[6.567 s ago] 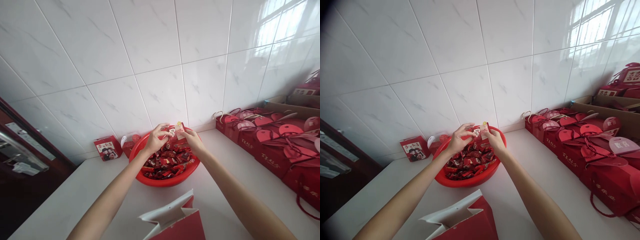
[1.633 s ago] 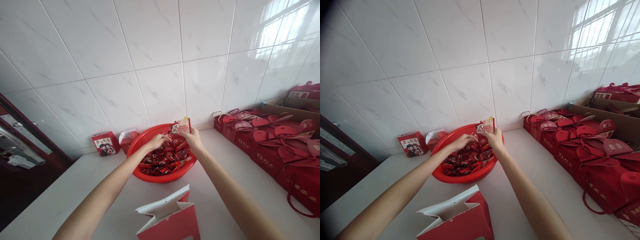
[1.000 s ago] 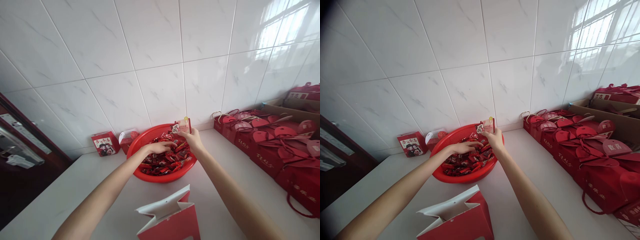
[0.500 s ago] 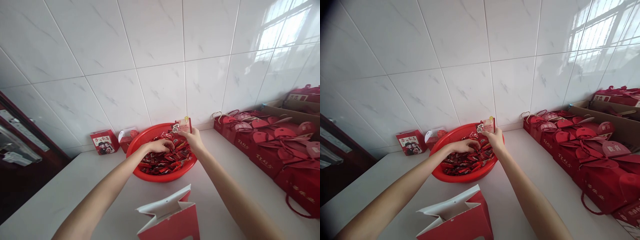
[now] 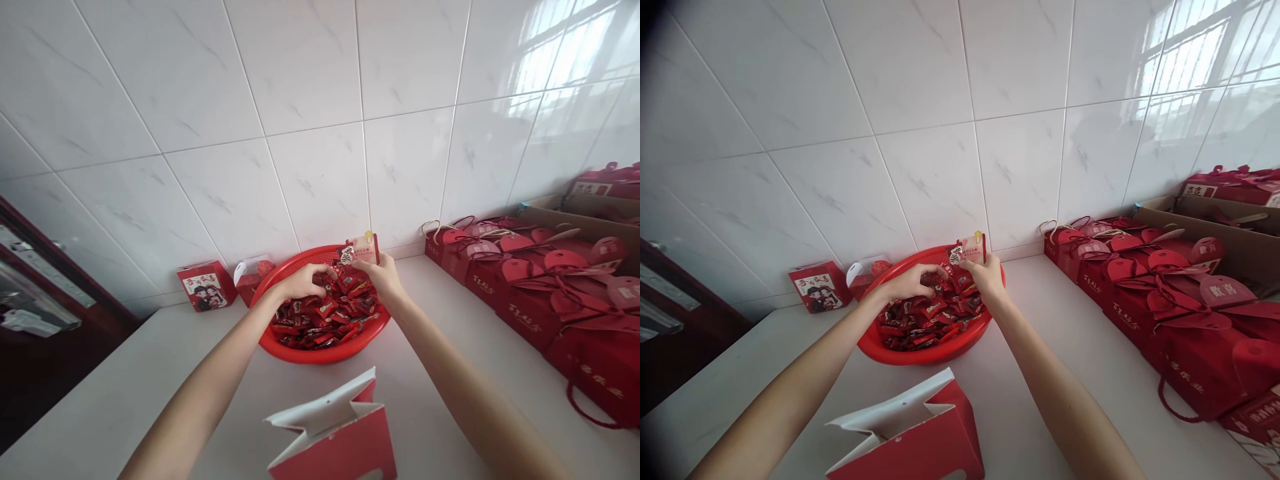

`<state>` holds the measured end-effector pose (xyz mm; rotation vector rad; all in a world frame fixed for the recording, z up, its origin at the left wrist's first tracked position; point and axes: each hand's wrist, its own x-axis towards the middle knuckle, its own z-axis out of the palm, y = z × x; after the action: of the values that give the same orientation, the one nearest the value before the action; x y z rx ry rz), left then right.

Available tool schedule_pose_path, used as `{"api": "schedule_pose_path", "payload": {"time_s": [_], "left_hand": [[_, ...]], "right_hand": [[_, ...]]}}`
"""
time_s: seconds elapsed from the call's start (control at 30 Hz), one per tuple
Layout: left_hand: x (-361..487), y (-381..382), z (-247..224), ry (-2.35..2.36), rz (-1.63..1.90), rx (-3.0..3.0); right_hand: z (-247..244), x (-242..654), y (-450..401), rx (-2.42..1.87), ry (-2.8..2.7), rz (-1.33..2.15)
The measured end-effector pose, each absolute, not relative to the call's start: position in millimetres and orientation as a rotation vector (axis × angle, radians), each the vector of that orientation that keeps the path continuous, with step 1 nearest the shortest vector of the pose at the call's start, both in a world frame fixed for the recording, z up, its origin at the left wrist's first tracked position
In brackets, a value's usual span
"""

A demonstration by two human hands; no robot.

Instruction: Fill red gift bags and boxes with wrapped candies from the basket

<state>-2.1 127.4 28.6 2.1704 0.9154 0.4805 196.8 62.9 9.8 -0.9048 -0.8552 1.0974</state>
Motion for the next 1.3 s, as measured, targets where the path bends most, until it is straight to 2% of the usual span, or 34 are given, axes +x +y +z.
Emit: {"api": "schedule_pose_path", "payload": {"time_s": [0.33,0.57,0.73,0.93,1.3], "left_hand": [[-9.1,133.5,30.9,1.03,1.109,1.767],[-10.6,139.5,27.1,1.124,1.178,1.732],[-11.0,139.5,22.8,1.17,1.073,1.732],[-12.0,139.6,16.9,1.198,0.691,1.816],[-16.6,146.1,11.5,1.277,0.549,2.028]], "right_hand": [[10.9,196.3,62.0,-0.877,-0.839,1.127],[9.8,197.4,62.6,-0.878,-0.856,1.127],[8.0,197.4,64.6,-0.913,-0.846,1.108],[8.4,197.0,63.6,-0.884,-0.864,1.099],[8.3,196.3,62.3,-0.827,-0.89,1.096]]}}
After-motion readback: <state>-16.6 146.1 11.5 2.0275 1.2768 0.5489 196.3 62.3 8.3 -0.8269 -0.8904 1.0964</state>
